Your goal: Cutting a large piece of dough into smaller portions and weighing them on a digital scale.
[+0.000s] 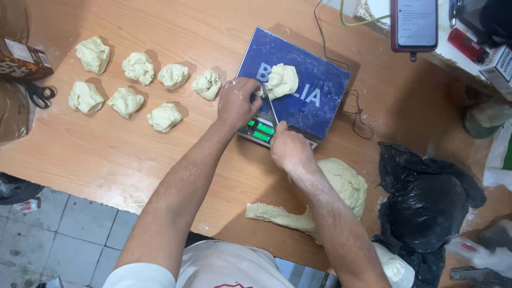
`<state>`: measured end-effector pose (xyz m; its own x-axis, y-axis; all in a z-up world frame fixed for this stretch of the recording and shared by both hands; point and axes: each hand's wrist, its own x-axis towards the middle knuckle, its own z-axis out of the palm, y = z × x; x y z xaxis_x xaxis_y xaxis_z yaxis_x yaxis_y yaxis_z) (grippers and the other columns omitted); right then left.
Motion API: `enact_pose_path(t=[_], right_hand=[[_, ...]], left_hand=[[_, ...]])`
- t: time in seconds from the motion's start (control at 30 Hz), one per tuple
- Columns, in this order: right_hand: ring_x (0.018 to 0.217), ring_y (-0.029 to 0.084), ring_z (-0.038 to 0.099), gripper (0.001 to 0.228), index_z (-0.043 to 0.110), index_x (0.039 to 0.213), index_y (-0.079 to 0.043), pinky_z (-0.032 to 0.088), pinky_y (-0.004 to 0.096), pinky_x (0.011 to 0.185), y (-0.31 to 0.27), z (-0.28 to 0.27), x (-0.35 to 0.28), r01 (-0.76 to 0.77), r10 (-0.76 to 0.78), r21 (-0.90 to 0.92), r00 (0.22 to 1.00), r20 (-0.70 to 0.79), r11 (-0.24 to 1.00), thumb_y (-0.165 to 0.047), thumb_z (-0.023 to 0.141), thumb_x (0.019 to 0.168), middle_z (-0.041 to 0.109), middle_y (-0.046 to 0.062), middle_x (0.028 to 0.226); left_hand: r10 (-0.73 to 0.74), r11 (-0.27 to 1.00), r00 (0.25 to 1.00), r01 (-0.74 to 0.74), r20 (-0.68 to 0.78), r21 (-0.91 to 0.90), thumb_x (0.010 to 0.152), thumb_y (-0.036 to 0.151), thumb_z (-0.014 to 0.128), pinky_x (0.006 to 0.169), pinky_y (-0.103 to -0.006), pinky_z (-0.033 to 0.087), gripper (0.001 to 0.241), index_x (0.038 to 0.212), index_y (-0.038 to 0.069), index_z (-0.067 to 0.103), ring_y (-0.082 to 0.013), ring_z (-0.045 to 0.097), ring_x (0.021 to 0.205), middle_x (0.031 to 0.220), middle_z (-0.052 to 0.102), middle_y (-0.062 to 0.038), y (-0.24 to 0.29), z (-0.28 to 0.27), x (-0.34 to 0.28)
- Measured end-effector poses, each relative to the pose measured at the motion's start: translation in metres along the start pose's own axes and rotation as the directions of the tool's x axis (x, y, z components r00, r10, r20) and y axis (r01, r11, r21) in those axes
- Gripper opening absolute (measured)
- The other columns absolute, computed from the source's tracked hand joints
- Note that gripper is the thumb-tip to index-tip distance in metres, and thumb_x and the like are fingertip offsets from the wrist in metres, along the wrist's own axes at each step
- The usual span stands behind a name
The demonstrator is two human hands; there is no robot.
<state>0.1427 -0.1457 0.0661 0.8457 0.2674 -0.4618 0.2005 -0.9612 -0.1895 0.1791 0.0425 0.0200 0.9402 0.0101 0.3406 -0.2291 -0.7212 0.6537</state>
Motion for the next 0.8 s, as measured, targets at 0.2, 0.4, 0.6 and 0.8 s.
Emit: enact_pose_path(t=[0.2,0.4,0.6,0.8], right_hand=[[0.081,0.049,0.071,0.028,0.050,0.110,0.003,0.055,0.059,0.074,0.004,0.018,0.014,0.062,-0.057,0.062,0.995,-0.084,0.996,-0.023,0.050,0.101,0.070,0.030,0.085],[0.069,0.047,0.069,0.024,0.053,0.111,-0.003,0.050,0.056,0.054,0.022,0.028,-0.085,0.130,0.150,0.484,0.854,-0.498,0.866,-0.026,0.053,0.104,0.069,0.024,0.074],[0.058,0.034,0.076,0.031,0.053,0.105,-0.004,0.055,0.047,0.052,0.050,0.109,-0.187,-0.215,0.396,0.700,0.912,-0.104,0.681,-0.035,0.049,0.104,0.070,0.018,0.062],[0.048,0.024,0.072,0.036,0.053,0.101,-0.003,0.053,0.041,0.048,0.043,0.171,-0.252,-0.341,0.523,0.761,0.852,0.002,0.552,-0.039,0.050,0.105,0.066,0.012,0.055]], left_hand=[[-0.169,0.962,0.980,0.140,-0.109,-0.235,0.084,0.009,0.075,0.089,-0.0421,0.054,0.022,0.104,0.007,0.067,-0.0315,0.067,0.097,0.101,0.070,-0.012,0.009,-0.015,-0.016],[-0.366,0.872,0.917,0.398,0.159,-0.286,0.090,0.019,0.065,0.096,-0.0458,0.052,0.039,0.125,0.002,0.058,-0.0333,0.066,0.109,0.114,0.067,-0.019,0.022,-0.039,-0.124],[-0.057,0.994,0.606,0.111,0.794,-0.013,0.092,0.028,0.060,0.094,-0.0510,0.051,0.025,0.106,0.012,0.072,-0.0362,0.066,0.107,0.109,0.072,-0.016,0.072,-0.014,-0.226],[-0.042,0.998,0.620,0.068,0.783,-0.001,0.091,0.018,0.058,0.092,-0.0553,0.050,0.034,0.124,0.011,0.063,-0.0449,0.063,0.106,0.110,0.067,-0.023,0.085,0.009,-0.239]])
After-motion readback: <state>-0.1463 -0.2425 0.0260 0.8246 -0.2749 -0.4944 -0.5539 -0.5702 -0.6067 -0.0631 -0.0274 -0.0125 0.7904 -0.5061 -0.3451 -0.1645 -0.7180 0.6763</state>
